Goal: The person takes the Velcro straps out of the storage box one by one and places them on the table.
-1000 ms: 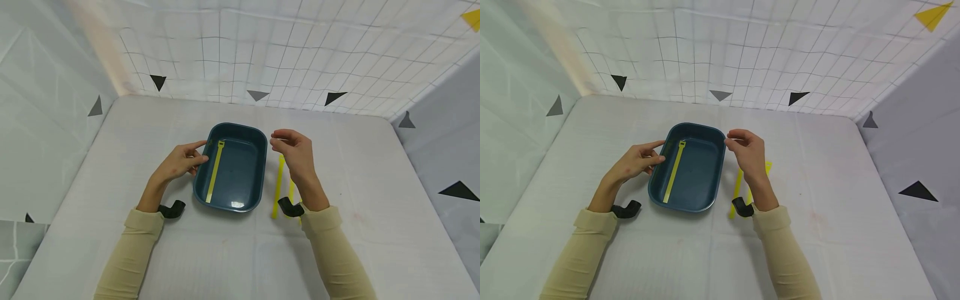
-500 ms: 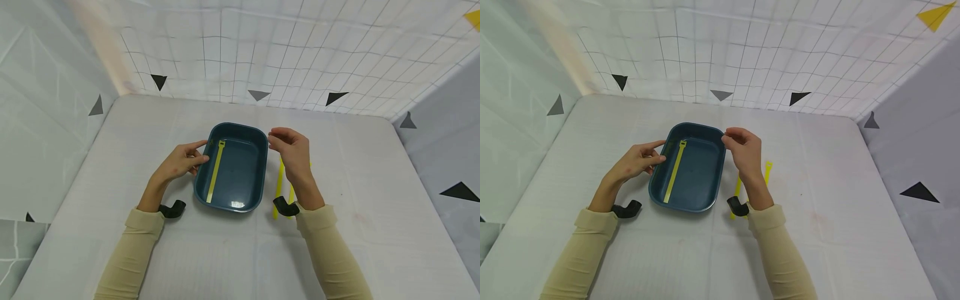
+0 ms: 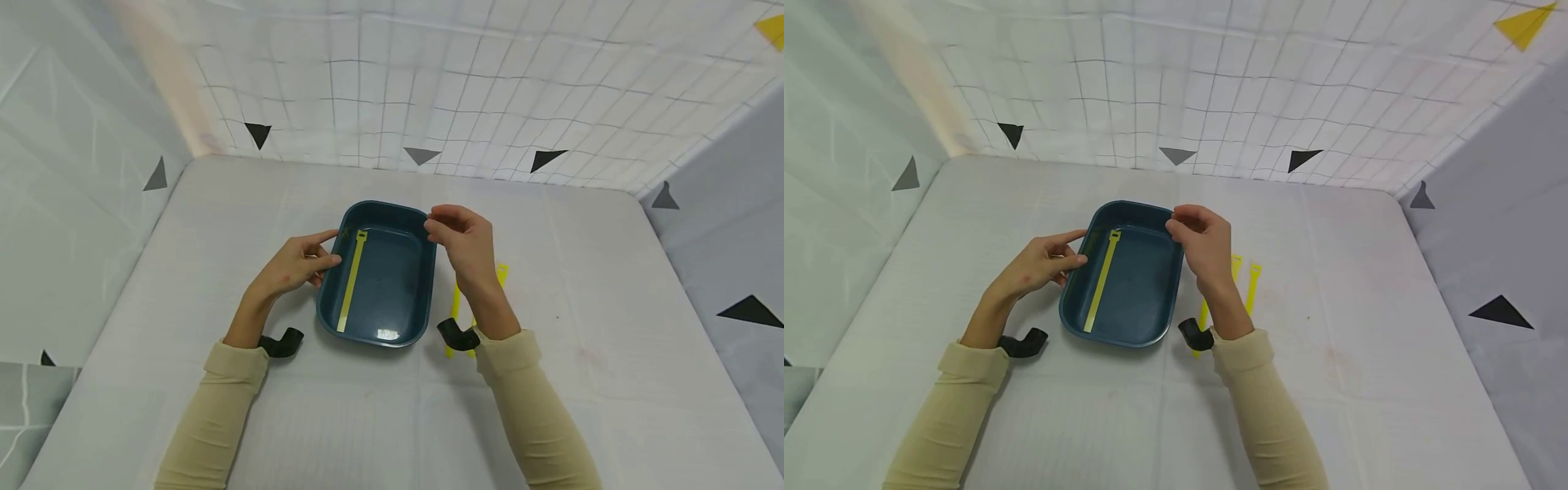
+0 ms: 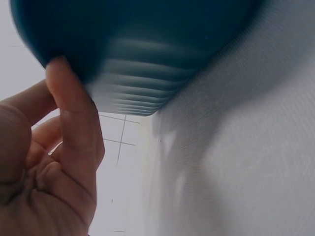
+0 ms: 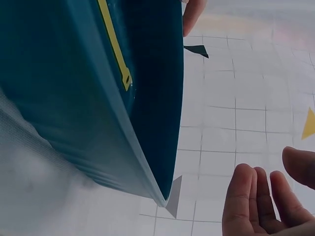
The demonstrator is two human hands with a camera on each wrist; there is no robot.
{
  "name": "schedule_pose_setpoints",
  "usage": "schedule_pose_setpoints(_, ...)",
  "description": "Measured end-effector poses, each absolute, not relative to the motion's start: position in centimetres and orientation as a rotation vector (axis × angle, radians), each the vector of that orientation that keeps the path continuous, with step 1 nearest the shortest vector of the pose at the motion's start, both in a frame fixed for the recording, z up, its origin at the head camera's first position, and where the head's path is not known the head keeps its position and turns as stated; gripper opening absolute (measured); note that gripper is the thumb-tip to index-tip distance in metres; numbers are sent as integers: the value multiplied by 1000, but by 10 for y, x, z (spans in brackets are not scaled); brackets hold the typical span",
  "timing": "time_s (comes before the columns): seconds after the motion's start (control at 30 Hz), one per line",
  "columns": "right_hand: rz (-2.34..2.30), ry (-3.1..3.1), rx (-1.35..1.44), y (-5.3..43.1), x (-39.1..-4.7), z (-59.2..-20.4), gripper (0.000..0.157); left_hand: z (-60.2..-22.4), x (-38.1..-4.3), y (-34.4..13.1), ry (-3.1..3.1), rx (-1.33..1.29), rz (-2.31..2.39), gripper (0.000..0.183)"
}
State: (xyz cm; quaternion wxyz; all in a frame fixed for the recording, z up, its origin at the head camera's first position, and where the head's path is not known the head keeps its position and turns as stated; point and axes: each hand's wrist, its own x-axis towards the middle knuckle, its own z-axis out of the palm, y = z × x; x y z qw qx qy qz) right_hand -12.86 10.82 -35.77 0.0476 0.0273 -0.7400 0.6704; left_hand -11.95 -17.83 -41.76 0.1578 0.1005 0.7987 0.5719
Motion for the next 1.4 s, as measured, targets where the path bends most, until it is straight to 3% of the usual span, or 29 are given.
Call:
schedule_pose_setpoints(0.8, 2028, -2367, 34, 88, -130, -354, 29, -418, -119, -178, 2298, 294, 1628, 62)
schedule_pose_setpoints(1.4, 2067, -2355, 20, 75, -134, -358, 24, -417, -119, -177, 2270, 299, 1657, 61)
